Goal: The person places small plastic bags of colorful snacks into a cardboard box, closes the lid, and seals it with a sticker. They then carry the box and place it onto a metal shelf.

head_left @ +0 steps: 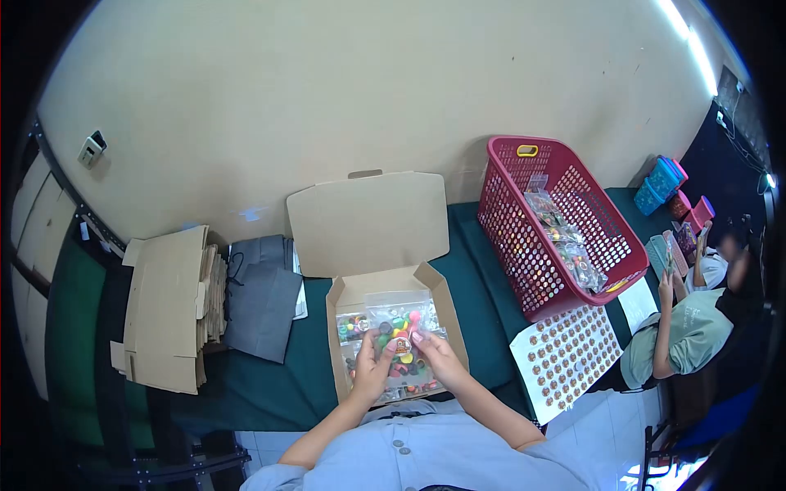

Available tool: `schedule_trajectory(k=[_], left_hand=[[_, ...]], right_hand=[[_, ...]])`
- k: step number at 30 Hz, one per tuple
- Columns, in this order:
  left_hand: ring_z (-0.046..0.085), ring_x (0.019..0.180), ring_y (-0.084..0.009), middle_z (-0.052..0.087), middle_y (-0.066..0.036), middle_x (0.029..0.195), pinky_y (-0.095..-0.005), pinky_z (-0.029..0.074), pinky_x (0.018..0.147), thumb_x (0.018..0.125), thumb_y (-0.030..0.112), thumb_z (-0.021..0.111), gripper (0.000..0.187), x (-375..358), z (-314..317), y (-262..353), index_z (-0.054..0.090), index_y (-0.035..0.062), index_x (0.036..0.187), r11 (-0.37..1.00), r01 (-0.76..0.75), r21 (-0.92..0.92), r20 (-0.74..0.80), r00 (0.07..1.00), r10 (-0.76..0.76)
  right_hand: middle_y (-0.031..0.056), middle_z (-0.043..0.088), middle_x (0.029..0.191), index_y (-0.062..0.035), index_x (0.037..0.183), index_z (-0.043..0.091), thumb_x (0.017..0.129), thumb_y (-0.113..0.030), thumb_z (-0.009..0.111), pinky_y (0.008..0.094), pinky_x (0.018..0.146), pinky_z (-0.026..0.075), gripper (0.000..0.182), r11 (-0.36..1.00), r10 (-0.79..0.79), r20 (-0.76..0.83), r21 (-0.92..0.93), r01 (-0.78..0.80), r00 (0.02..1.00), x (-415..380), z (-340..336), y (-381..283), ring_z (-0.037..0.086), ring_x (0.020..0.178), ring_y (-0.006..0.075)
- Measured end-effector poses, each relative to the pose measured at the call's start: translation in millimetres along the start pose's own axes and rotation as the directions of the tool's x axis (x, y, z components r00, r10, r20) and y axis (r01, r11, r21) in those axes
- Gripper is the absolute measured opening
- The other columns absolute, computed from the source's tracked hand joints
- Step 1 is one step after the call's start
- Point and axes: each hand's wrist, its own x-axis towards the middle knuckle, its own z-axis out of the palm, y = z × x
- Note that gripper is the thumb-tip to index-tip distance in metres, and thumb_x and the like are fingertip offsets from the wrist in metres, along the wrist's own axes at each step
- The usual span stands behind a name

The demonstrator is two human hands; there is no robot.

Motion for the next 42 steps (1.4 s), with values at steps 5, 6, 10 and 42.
schedule_trajectory(k=[5,6,10,42], left_hand=[[0.055,0.080,-0.0076,0.055,-0.006,0.099,-0.0188,0.048,0.059,0.092,0.025,0.050,0.033,-2,-2,1,0.040,0.0030,0.115,1.000,0.004,-0.027,-0.001,1.000,-0.004],[0.055,0.081,-0.0076,0.055,-0.006,0.099,-0.0188,0.048,0.059,0.092,0.025,0.050,0.032,-2,-1,1,0.041,0.0030,0.114,0.999,-0.032,0.018,-0.012,0.999,0.032],[0.053,0.086,-0.0085,0.054,-0.006,0.100,-0.0199,0.047,0.063,0.094,0.029,0.046,0.033,-6,-7,6,0.041,0.0037,0.114,0.996,0.080,0.037,0.015,0.997,-0.081],[0.056,0.081,-0.0095,0.051,-0.008,0.108,-0.0196,0.050,0.056,0.091,0.022,0.053,0.039,-3,-2,1,0.036,0.0020,0.120,0.997,0.066,-0.040,-0.022,0.998,-0.067]], right_hand=[[-0.0005,0.056,0.099,-0.0011,0.113,0.052,0.092,-0.023,0.052,0.0218,0.076,0.041,0.031,0.997,-0.032,-0.002,-0.071,0.032,0.999,-2,5,-3,0.049,0.085,0.0051],[-0.0008,0.056,0.098,-0.0012,0.113,0.052,0.092,-0.023,0.052,0.0213,0.075,0.041,0.030,1.000,0.006,-0.008,0.021,-0.006,1.000,0,3,-1,0.049,0.085,0.0048],[-0.0013,0.057,0.096,-0.0013,0.110,0.054,0.091,-0.025,0.052,0.0206,0.075,0.040,0.030,0.992,-0.048,-0.011,-0.116,0.046,0.999,-5,8,-8,0.050,0.084,0.0044],[0.0033,0.057,0.103,0.0000,0.118,0.048,0.094,-0.033,0.045,0.0245,0.082,0.043,0.041,0.988,-0.104,0.006,-0.117,0.104,0.995,-4,9,7,0.054,0.093,0.0090]])
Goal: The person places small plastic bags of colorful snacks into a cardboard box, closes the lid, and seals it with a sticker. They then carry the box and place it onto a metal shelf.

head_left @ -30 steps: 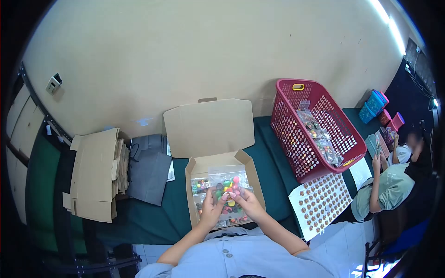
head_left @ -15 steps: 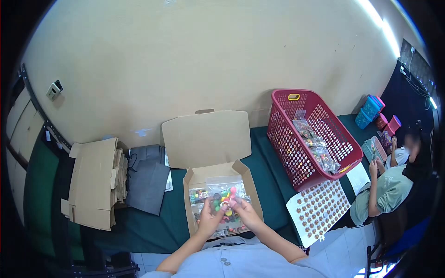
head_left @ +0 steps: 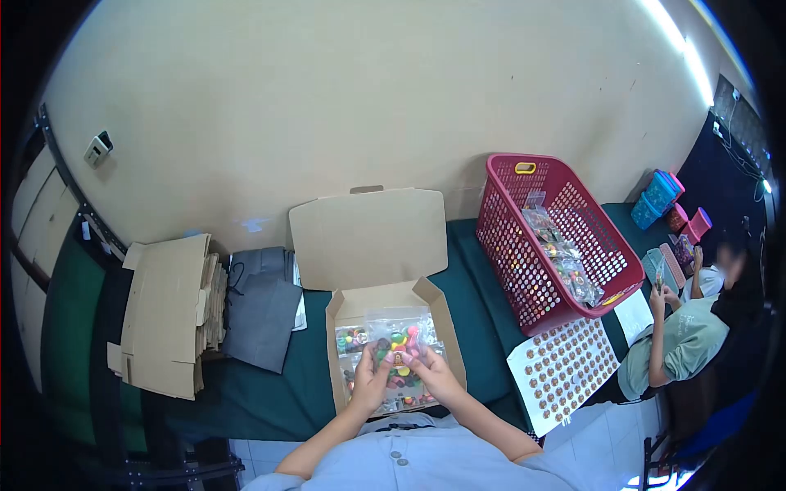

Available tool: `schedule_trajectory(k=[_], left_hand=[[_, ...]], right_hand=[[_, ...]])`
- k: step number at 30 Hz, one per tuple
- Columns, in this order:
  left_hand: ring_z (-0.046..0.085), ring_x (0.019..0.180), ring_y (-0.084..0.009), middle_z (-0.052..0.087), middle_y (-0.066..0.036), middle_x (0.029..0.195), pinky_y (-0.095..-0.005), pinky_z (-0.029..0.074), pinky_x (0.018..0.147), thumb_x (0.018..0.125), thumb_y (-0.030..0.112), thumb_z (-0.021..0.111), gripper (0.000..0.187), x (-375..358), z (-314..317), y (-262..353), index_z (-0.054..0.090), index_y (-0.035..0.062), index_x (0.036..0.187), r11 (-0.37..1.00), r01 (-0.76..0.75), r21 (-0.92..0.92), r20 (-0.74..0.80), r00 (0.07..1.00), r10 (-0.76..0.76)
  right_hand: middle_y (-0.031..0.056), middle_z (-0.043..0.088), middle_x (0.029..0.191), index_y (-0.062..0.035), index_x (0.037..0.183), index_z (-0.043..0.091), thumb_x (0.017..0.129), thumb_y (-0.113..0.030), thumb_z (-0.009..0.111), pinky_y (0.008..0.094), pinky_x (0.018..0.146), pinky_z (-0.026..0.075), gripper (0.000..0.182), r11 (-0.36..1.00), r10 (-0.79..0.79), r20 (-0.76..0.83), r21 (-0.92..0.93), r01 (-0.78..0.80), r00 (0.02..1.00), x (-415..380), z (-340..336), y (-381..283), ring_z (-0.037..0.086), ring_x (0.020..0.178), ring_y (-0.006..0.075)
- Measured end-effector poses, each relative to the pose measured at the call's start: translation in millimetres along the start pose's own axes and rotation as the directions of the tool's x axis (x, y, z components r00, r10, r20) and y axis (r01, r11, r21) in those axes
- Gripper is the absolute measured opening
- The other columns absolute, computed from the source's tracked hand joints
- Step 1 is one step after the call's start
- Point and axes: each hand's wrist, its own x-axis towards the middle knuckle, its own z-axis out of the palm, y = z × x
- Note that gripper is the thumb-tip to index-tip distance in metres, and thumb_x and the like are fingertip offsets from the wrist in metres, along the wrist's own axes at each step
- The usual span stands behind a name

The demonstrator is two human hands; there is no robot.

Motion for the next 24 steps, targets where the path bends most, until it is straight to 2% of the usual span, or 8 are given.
schedule_trajectory(k=[4,5,8,10,14,16,20,24], left_hand=[[0.056,0.081,-0.0089,0.051,-0.008,0.107,-0.0204,0.050,0.059,0.091,0.027,0.051,0.040,1,0,4,0.036,0.0024,0.120,0.988,-0.144,0.061,0.028,0.989,0.142],[0.056,0.084,-0.0098,0.050,-0.008,0.109,-0.0214,0.051,0.062,0.089,0.020,0.055,0.042,-4,1,11,0.034,0.0029,0.121,0.998,0.017,0.068,0.040,0.999,-0.019],[0.056,0.087,-0.0111,0.050,-0.008,0.109,-0.0226,0.051,0.064,0.085,0.010,0.060,0.047,-2,1,0,0.033,0.0030,0.122,0.996,-0.008,0.085,0.090,0.996,0.001],[0.055,0.093,-0.0132,0.047,-0.009,0.113,-0.0223,0.051,0.062,0.081,0.002,0.062,0.050,-2,0,-2,0.032,0.0062,0.122,0.992,-0.016,0.124,0.124,0.992,0.000],[0.053,0.100,-0.0162,0.049,-0.009,0.111,-0.0275,0.051,0.073,0.080,0.002,0.064,0.053,-3,1,-3,0.033,0.0018,0.123,0.990,-0.090,0.105,0.122,0.989,0.077],[0.053,0.099,-0.0156,0.049,-0.010,0.112,-0.0274,0.051,0.073,0.079,0.002,0.064,0.051,-3,1,-4,0.035,0.0017,0.122,0.972,-0.147,0.181,0.128,0.984,0.125],[0.053,0.095,-0.0137,0.050,-0.010,0.111,-0.0257,0.051,0.071,0.086,0.015,0.059,0.043,-7,3,10,0.037,0.0007,0.121,0.993,0.094,0.074,0.045,0.994,-0.097],[0.053,0.093,-0.0129,0.050,-0.009,0.111,-0.0232,0.050,0.067,0.090,0.022,0.053,0.040,-2,-4,-1,0.037,0.0001,0.120,0.999,0.011,0.044,0.022,1.000,-0.012]], right_hand=[[0.0068,0.054,0.113,0.0024,0.126,0.041,0.094,-0.023,0.045,0.0248,0.089,0.040,0.041,0.975,0.133,-0.054,0.185,-0.121,0.990,1,-4,7,0.050,0.105,0.0119],[0.0067,0.054,0.113,0.0021,0.127,0.040,0.094,-0.022,0.045,0.0247,0.089,0.040,0.041,0.990,0.072,-0.050,0.124,-0.065,0.996,0,-3,6,0.050,0.104,0.0118],[0.0053,0.056,0.109,0.0014,0.124,0.042,0.094,-0.021,0.045,0.0242,0.086,0.041,0.038,0.997,0.010,-0.055,0.083,-0.006,0.998,3,-5,8,0.052,0.100,0.0106],[0.0040,0.056,0.106,-0.0004,0.118,0.046,0.093,-0.020,0.048,0.0229,0.079,0.043,0.032,0.957,0.126,-0.100,0.274,-0.095,0.987,6,-10,15,0.053,0.093,0.0082],[0.0009,0.058,0.097,-0.0053,0.112,0.050,0.093,-0.027,0.049,0.0218,0.070,0.044,0.029,1.000,0.019,0.025,-0.001,-0.019,0.999,-1,-5,-2,0.053,0.082,0.0052],[0.0003,0.059,0.095,-0.0048,0.112,0.050,0.092,-0.028,0.050,0.0217,0.070,0.044,0.031,0.997,0.048,-0.031,0.062,-0.046,0.998,1,-7,9,0.053,0.081,0.0051],[-0.0002,0.059,0.095,-0.0031,0.114,0.050,0.092,-0.029,0.050,0.0218,0.071,0.044,0.034,0.980,0.101,-0.055,0.179,-0.090,0.993,0,-5,4,0.053,0.081,0.0052],[0.0011,0.057,0.104,-0.0012,0.114,0.050,0.092,-0.024,0.051,0.0239,0.083,0.041,0.031,0.992,0.119,-0.031,0.056,-0.117,0.992,-4,0,5,0.052,0.094,0.0070]])
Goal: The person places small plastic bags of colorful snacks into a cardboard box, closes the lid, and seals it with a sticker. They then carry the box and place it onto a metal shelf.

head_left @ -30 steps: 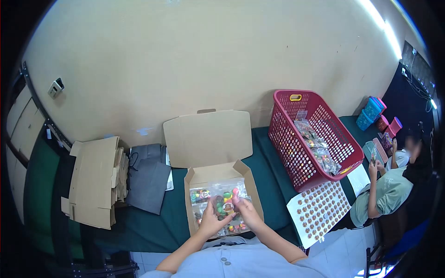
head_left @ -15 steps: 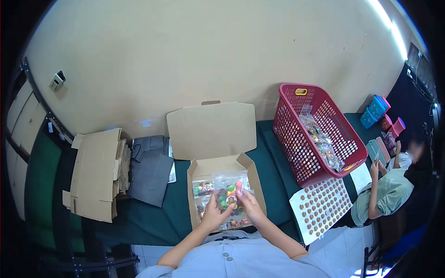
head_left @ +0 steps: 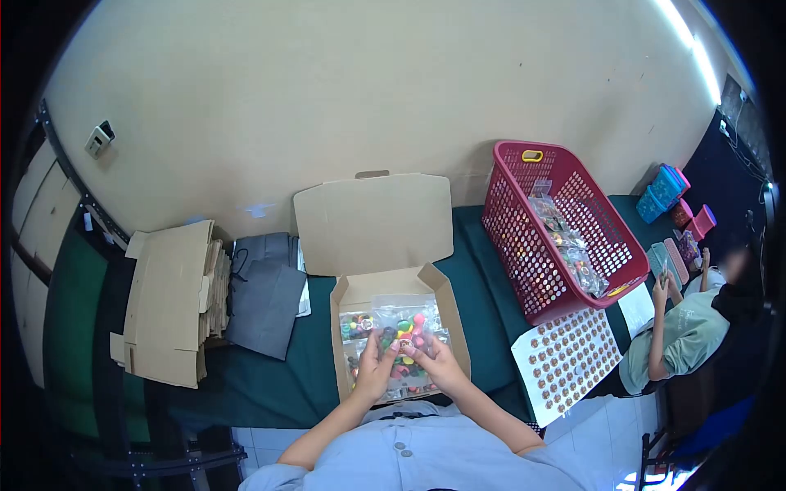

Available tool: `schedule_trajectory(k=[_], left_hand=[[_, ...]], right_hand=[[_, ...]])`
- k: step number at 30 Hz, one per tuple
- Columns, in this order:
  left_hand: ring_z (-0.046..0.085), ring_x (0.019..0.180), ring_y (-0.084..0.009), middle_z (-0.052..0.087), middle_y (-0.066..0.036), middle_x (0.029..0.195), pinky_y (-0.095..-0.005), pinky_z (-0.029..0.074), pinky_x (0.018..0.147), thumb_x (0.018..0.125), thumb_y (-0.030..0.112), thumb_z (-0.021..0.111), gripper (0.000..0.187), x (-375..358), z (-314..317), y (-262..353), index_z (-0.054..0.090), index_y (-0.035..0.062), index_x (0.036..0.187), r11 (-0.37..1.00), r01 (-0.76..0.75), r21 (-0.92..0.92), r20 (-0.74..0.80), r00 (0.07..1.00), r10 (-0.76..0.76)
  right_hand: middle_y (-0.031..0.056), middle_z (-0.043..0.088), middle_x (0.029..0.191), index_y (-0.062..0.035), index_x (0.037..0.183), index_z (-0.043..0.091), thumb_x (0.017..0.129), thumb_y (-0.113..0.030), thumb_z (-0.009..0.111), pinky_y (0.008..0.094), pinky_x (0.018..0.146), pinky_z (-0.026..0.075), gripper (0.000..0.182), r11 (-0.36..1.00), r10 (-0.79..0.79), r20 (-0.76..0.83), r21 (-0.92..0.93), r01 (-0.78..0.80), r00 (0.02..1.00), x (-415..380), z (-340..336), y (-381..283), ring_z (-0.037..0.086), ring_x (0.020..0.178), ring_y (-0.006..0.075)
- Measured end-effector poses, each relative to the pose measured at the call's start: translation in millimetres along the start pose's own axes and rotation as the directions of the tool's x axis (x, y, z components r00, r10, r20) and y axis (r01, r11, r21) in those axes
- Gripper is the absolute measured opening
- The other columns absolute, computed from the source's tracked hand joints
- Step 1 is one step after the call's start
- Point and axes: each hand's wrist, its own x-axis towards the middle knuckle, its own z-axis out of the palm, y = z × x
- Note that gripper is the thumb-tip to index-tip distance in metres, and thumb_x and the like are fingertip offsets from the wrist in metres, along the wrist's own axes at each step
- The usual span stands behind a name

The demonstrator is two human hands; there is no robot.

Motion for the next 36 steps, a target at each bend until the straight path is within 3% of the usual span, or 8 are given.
schedule_trajectory(k=[12,14,20,23,28,31,34,36], left_hand=[[0.057,0.086,-0.0135,0.047,-0.010,0.111,-0.0246,0.053,0.064,0.085,0.007,0.058,0.046,-7,-9,2,0.032,0.0032,0.122,1.000,0.015,-0.013,0.103,0.995,-0.014],[0.058,0.084,-0.0142,0.047,-0.010,0.109,-0.0248,0.054,0.064,0.084,0.004,0.059,0.047,-12,-18,0,0.031,0.0036,0.121,0.998,-0.023,0.058,0.090,0.996,0.018],[0.053,0.084,-0.0099,0.050,-0.007,0.101,-0.0208,0.049,0.061,0.091,0.023,0.052,0.030,-25,-45,1,0.038,0.0028,0.109,0.968,-0.233,0.096,-0.175,0.953,0.247],[0.049,0.086,-0.0074,0.050,-0.007,0.099,-0.0205,0.047,0.064,0.093,0.028,0.047,0.030,-31,-75,-8,0.038,0.0031,0.108,0.924,-0.310,0.225,-0.204,0.912,0.356],[0.055,0.078,-0.0096,0.051,-0.007,0.098,-0.0222,0.050,0.061,0.089,0.021,0.055,0.033,-61,-95,21,0.036,0.0037,0.109,0.980,-0.163,0.110,-0.187,0.965,0.181],[0.059,0.083,-0.0115,0.053,-0.010,0.101,-0.0246,0.051,0.066,0.082,0.005,0.061,0.047,-73,-115,22,0.032,0.0041,0.119,0.943,-0.162,0.291,-0.042,0.982,0.182],[0.059,0.088,-0.0157,0.056,-0.013,0.102,-0.0275,0.050,0.071,0.081,0.010,0.065,0.049,-83,-133,32,0.034,0.0028,0.118,0.876,-0.111,0.469,-0.024,0.990,0.138],[0.058,0.096,-0.0204,0.057,-0.017,0.104,-0.0306,0.047,0.078,0.079,0.014,0.067,0.052,-88,-138,41,0.036,0.0018,0.119,0.796,-0.108,0.595,0.003,0.991,0.133]], right_hand=[[0.0038,0.059,0.102,0.0000,0.116,0.049,0.090,-0.023,0.055,0.0264,0.084,0.043,0.036,0.991,0.066,-0.012,0.119,-0.064,0.998,5,3,-9,0.054,0.096,0.0105],[0.0044,0.059,0.102,-0.0009,0.116,0.049,0.088,-0.019,0.057,0.0248,0.081,0.043,0.034,0.997,0.050,0.086,-0.064,-0.045,0.995,6,10,-12,0.054,0.096,0.0097],[0.0035,0.057,0.108,-0.0005,0.120,0.047,0.092,-0.024,0.051,0.0250,0.083,0.043,0.037,0.996,-0.026,0.171,-0.081,0.041,0.985,17,53,4,0.053,0.098,0.0095],[0.0025,0.054,0.114,-0.0002,0.120,0.048,0.093,-0.031,0.047,0.0254,0.094,0.035,0.041,0.982,0.041,0.210,0.172,-0.078,0.977,18,74,15,0.046,0.108,0.0101],[0.0025,0.059,0.102,-0.0014,0.116,0.051,0.091,-0.026,0.053,0.0238,0.078,0.043,0.035,0.998,-0.052,0.235,-0.029,0.060,0.971,19,108,22,0.053,0.090,0.0075],[0.0025,0.061,0.091,-0.0022,0.107,0.056,0.088,-0.030,0.058,0.0229,0.070,0.045,0.034,0.993,0.083,0.197,0.067,-0.098,0.977,23,121,36,0.056,0.081,0.0071],[0.0040,0.060,0.091,-0.0034,0.106,0.056,0.087,-0.032,0.059,0.0238,0.070,0.046,0.035,0.967,0.214,0.153,0.105,-0.231,0.965,28,131,39,0.056,0.084,0.0083],[0.0066,0.060,0.098,-0.0016,0.107,0.056,0.085,-0.029,0.062,0.0233,0.071,0.046,0.035,1.000,0.012,0.025,0.019,-0.012,1.000,28,142,24,0.057,0.088,0.0120]])
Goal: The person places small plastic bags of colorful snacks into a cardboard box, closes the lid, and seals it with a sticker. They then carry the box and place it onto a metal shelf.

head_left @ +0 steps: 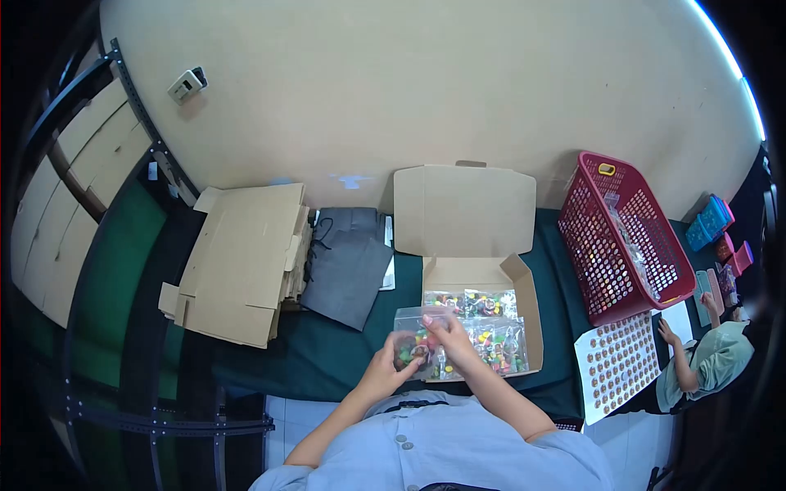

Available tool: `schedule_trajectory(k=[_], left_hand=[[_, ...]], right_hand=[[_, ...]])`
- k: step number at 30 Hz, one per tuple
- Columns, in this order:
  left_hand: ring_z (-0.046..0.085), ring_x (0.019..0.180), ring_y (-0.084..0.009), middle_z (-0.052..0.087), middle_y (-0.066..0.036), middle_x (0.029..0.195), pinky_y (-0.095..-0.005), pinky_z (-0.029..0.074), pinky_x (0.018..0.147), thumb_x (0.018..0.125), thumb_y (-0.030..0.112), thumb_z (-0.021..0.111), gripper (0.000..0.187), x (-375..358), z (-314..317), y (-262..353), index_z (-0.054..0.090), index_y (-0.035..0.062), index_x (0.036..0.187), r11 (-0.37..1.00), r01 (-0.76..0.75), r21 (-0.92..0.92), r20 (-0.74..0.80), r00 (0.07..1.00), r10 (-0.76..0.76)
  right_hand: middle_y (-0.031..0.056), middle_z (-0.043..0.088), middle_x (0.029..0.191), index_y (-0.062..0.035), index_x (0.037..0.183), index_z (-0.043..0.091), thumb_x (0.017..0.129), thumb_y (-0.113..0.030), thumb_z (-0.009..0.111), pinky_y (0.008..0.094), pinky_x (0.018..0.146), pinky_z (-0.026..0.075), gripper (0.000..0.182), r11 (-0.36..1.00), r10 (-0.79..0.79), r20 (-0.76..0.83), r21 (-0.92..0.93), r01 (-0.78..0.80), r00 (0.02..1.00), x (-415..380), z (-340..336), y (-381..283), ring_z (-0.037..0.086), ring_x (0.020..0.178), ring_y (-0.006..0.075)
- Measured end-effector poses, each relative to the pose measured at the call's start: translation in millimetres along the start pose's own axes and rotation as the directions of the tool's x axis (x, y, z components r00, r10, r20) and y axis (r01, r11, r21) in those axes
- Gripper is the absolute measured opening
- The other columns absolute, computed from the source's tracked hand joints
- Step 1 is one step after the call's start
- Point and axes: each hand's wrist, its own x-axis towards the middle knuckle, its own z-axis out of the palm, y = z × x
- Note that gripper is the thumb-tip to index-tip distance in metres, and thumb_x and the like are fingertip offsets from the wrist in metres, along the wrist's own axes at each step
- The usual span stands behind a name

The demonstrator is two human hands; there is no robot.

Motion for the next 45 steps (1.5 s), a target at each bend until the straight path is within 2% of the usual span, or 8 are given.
schedule_trajectory(k=[8,16,21,30,32,34,41,45], left_hand=[[0.058,0.092,-0.0141,0.063,-0.008,0.096,-0.0289,0.045,0.084,0.082,0.012,0.065,0.023,22,-7,-22,0.061,-0.0006,0.101,0.936,-0.198,-0.291,-0.235,0.963,0.131],[0.059,0.090,-0.0119,0.066,-0.008,0.097,-0.0315,0.038,0.094,0.092,0.023,0.048,0.028,29,-42,-13,0.063,0.0020,0.104,0.966,-0.118,-0.229,0.152,0.976,0.155],[0.056,0.097,-0.0171,0.063,-0.011,0.100,-0.0297,0.041,0.089,0.094,0.019,0.044,0.027,31,-41,-1,0.060,-0.0028,0.097,0.853,-0.239,-0.464,-0.205,0.966,0.159],[0.050,0.112,-0.0191,0.055,-0.013,0.119,-0.0349,0.027,0.104,0.082,0.031,0.065,0.054,33,-7,30,0.050,-0.0018,0.122,0.708,-0.286,-0.645,-0.214,0.958,0.192],[0.053,0.108,-0.0174,0.059,-0.013,0.113,-0.0358,0.028,0.104,0.083,0.029,0.064,0.045,33,-8,7,0.056,-0.0013,0.115,0.840,-0.284,-0.462,-0.183,0.957,0.224],[0.055,0.105,-0.0170,0.064,-0.011,0.104,-0.0407,0.023,0.106,0.086,0.026,0.060,0.034,31,-9,19,0.061,0.0009,0.109,0.880,-0.299,-0.369,-0.188,0.951,0.245],[0.038,0.126,-0.0233,0.054,-0.015,0.122,-0.0473,-0.014,0.105,0.094,0.039,0.036,0.046,29,-18,20,0.057,0.0051,0.117,0.912,-0.293,-0.288,-0.007,0.953,0.304],[0.042,0.123,-0.0241,0.051,-0.016,0.125,-0.0458,0.002,0.109,0.094,0.035,0.039,0.046,32,-28,28,0.047,0.0038,0.126,0.958,-0.240,-0.159,0.171,0.948,0.267]], right_hand=[[0.0058,0.065,0.087,0.0002,0.090,0.068,0.086,-0.018,0.060,0.0240,0.075,0.045,0.020,0.956,0.011,0.290,-0.284,0.075,0.957,8,-8,-7,0.057,0.086,0.0087],[-0.0007,0.062,0.084,-0.0082,0.115,0.060,0.093,-0.026,0.047,0.0195,0.057,0.043,0.031,0.899,0.042,0.487,-0.400,0.180,0.872,-3,-30,-23,0.049,0.064,0.0034],[0.0084,0.062,0.104,-0.0048,0.115,0.058,0.093,-0.021,0.046,0.0251,0.074,0.047,0.030,0.874,-0.277,0.280,-0.324,0.362,0.919,-5,-27,-36,0.055,0.088,0.0106],[0.0072,0.047,0.111,-0.0059,0.122,0.052,0.076,-0.010,0.068,0.0300,0.086,0.041,0.049,0.713,-0.507,0.306,-0.375,0.592,0.806,-6,21,-29,0.049,0.095,0.0190],[0.0073,0.047,0.107,-0.0034,0.112,0.057,0.076,-0.010,0.068,0.0283,0.084,0.042,0.039,0.685,-0.644,-0.005,-0.450,0.573,0.765,0,24,-17,0.049,0.097,0.0163],[0.0077,0.050,0.106,-0.0009,0.097,0.062,0.073,-0.008,0.070,0.0286,0.086,0.041,0.026,0.762,-0.628,-0.196,-0.351,0.544,0.753,-1,29,-29,0.046,0.104,0.0158],[0.0110,0.064,0.096,0.0024,0.095,0.066,0.085,-0.008,0.058,0.0277,0.083,0.044,0.016,0.937,-0.290,0.098,-0.174,0.303,0.952,-14,-3,-44,0.058,0.089,0.0149],[0.0081,0.065,0.093,-0.0017,0.098,0.067,0.088,-0.017,0.057,0.0262,0.078,0.045,0.021,0.924,-0.333,0.036,-0.184,0.334,0.942,-17,-20,-40,0.058,0.082,0.0115]])
